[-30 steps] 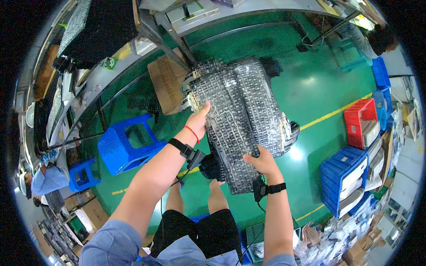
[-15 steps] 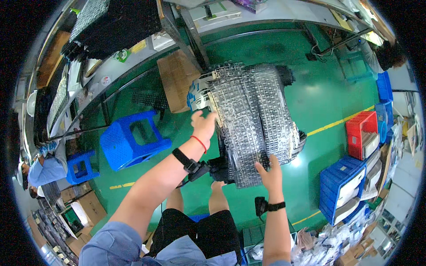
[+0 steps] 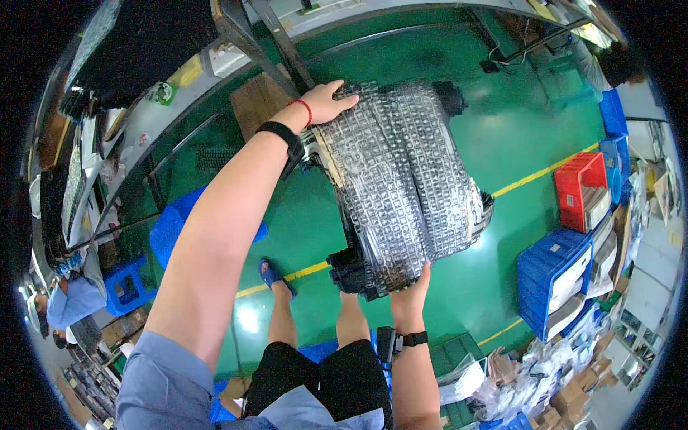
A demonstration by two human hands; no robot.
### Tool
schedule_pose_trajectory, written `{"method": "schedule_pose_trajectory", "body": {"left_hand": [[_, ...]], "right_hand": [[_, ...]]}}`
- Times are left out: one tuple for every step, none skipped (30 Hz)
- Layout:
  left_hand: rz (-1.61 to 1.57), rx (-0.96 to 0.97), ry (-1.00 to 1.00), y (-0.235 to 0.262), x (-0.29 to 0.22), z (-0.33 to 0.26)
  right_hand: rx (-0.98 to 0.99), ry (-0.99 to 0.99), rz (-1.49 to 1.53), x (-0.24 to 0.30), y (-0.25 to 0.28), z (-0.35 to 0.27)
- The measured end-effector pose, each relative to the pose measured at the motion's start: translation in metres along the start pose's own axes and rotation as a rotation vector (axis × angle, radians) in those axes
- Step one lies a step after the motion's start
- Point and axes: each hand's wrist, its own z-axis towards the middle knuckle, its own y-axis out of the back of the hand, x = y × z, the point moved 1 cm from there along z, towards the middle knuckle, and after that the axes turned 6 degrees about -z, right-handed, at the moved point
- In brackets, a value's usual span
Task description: Assembling layers of flexible keyboard components and circuit sheets.
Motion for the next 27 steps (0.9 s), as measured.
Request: {"method": "schedule_pose_trajectory", "body": {"left_hand": [[0.053, -0.038, -0.025, -0.002, -0.004, -0.005], [0.064, -0.188, -0.135, -0.008, -0.003, -0.011], [0.071, -0.196, -0.116, -0.006, 0.005, -0.022], [0.051, -0.473, -0.186, -0.005, 0.011, -0.032], [0.032, -0.751, -0.253, -0.005, 0.019, -0.044], [-0.068, -0.912, -0.348, 0.004, 0.044, -0.067], [-0.184, -1.016, -0.399, 0.001, 0.058, -0.095], [-0.224, -1.042, -0.347, -0.005, 0.078, -0.121], [-0.171, -1.091, -0.282, -0.015, 0.101, -0.149], [-0.108, -1.084, -0.191, -0.025, 0.135, -0.174], [-0.129, -1.067, -0.096, -0.037, 0.175, -0.195], [-0.177, -1.008, 0.046, -0.050, 0.224, -0.219], [-0.085, -0.946, 0.238, -0.064, 0.262, -0.242], [0.004, -0.921, 0.315, -0.068, 0.290, -0.264], [0.072, -0.866, 0.339, -0.066, 0.316, -0.282], [0.041, -0.836, 0.324, -0.067, 0.350, -0.295], [0.012, -0.808, 0.310, -0.069, 0.384, -0.306], [-0.025, -0.806, 0.245, -0.069, 0.397, -0.312], [-0.072, -0.806, 0.174, -0.068, 0.397, -0.312], [-0.079, -0.778, 0.188, -0.062, 0.400, -0.315], [-0.101, -0.796, 0.214, -0.059, 0.409, -0.318], [-0.144, -0.786, 0.230, -0.056, 0.421, -0.321], [-0.181, -0.779, 0.247, -0.051, 0.434, -0.324], [-0.203, -0.798, 0.269, -0.049, 0.439, -0.324], [-0.239, -0.763, 0.321, -0.047, 0.438, -0.327], [-0.272, -0.726, 0.376, -0.046, 0.439, -0.334], [-0.298, -0.740, 0.391, -0.041, 0.440, -0.337]], "right_hand": [[-0.087, 0.060, -0.175, 0.008, -0.010, -0.009], [-0.219, -0.105, -0.015, 0.001, 0.032, 0.013], [-0.206, -0.121, -0.021, 0.000, 0.037, 0.011], [-0.375, -0.104, -0.075, 0.001, 0.042, 0.008], [-0.543, -0.083, -0.131, -0.001, 0.045, 0.007], [-0.551, -0.036, -0.164, 0.000, 0.016, -0.011], [-0.551, -0.037, -0.174, -0.005, 0.011, -0.020], [-0.568, 0.235, -0.338, -0.008, 0.011, -0.032], [-0.571, 0.506, -0.500, -0.012, 0.006, -0.044], [-0.562, 0.510, -0.516, -0.019, -0.011, -0.058], [-0.484, 0.627, -0.641, -0.028, -0.037, -0.073], [-0.397, 0.740, -0.759, -0.043, -0.065, -0.086], [-0.388, 0.747, -0.777, -0.061, -0.090, -0.092], [-0.199, 0.709, -0.772, -0.081, -0.115, -0.097], [-0.009, 0.660, -0.766, -0.100, -0.140, -0.101], [0.014, 0.657, -0.785, -0.120, -0.169, -0.100], [0.154, 0.570, -0.702, -0.143, -0.201, -0.095], [0.274, 0.471, -0.631, -0.163, -0.226, -0.087], [0.279, 0.437, -0.780, -0.178, -0.247, -0.074], [0.290, 0.398, -0.922, -0.195, -0.271, -0.056], [0.322, 0.455, -1.010, -0.215, -0.297, -0.036], [0.356, 0.514, -1.095, -0.237, -0.320, -0.013], [0.370, 0.503, -1.107, -0.262, -0.336, 0.016], [0.377, 0.495, -1.124, -0.284, -0.349, 0.049], [0.368, 0.595, -1.247, -0.302, -0.367, 0.076], [0.364, 0.693, -1.366, -0.320, -0.384, 0.104], [0.365, 0.744, -1.482, -0.334, -0.396, 0.136]]}}
